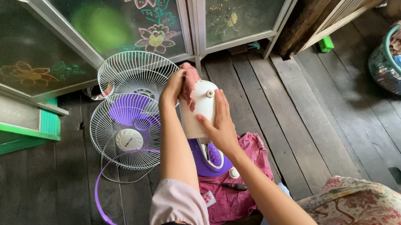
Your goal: The person wipes the motor housing of a standing fan with a cloth, then attaches the front grille, installs the fan blades, and secures the rear grille. The person uses a screwdriver to tighten a screw on the rear grille.
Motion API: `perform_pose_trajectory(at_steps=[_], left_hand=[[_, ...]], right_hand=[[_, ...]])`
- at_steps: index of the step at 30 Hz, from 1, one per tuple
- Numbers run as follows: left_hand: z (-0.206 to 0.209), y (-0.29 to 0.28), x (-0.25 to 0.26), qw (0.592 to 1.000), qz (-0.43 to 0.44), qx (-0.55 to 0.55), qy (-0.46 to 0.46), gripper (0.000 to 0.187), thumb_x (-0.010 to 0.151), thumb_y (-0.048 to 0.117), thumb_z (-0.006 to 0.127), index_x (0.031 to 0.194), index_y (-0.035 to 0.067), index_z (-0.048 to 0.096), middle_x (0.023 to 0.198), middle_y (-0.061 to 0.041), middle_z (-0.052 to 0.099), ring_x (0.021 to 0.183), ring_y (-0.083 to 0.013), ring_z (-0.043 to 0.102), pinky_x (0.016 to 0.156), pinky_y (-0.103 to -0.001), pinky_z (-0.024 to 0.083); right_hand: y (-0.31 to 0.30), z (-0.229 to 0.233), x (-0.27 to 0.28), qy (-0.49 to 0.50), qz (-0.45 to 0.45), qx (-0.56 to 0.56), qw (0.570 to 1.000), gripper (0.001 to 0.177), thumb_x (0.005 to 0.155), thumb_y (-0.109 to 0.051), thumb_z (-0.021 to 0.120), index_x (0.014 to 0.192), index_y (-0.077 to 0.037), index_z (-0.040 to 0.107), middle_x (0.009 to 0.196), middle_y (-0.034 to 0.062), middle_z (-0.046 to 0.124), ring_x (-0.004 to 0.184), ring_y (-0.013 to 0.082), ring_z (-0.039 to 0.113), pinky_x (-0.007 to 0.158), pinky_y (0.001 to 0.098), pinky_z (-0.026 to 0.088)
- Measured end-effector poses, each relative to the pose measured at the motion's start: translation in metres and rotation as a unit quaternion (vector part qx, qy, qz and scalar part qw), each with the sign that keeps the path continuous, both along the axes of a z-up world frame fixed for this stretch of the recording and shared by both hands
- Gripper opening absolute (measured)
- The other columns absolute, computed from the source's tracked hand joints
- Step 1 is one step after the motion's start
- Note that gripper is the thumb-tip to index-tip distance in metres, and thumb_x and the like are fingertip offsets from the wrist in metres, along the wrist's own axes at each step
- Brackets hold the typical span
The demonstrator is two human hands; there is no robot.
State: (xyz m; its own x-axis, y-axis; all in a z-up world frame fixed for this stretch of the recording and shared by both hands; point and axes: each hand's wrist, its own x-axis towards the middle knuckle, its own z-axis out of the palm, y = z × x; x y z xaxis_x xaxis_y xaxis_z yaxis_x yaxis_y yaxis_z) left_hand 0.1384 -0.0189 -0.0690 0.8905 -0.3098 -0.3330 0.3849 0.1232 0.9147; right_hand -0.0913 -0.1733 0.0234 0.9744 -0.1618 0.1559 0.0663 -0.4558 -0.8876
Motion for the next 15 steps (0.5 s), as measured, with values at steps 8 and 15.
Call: perform_pose_trajectory(at_steps=[8,15], left_hand=[[0.053,-0.002,-0.162,0.984,0.164,0.033,-0.058,0.053,0.104,0.048,0.029,0.145,0.017,0.044,0.137,-0.009,0.057,0.122,-0.0187,0.060,0.099,-0.035,0.050],[0.088,-0.047,-0.267,0.967,0.239,0.005,-0.086,0.029,0.109,0.020,0.051,0.112,-0.009,0.055,0.106,-0.036,0.054,0.091,-0.0499,0.047,0.083,-0.054,0.043]], right_hand=[[-0.012,-0.012,0.005,-0.050,-0.004,-0.011,0.999,0.089,0.096,-0.042,0.069,0.163,-0.009,0.021,0.168,0.0203,0.025,0.154,0.0363,0.035,0.119,0.0415,0.037],[-0.016,-0.030,0.014,-0.060,0.021,-0.010,0.998,0.088,0.096,-0.039,0.069,0.163,-0.010,0.020,0.168,0.0235,0.024,0.153,0.0383,0.034,0.119,0.0424,0.036]])
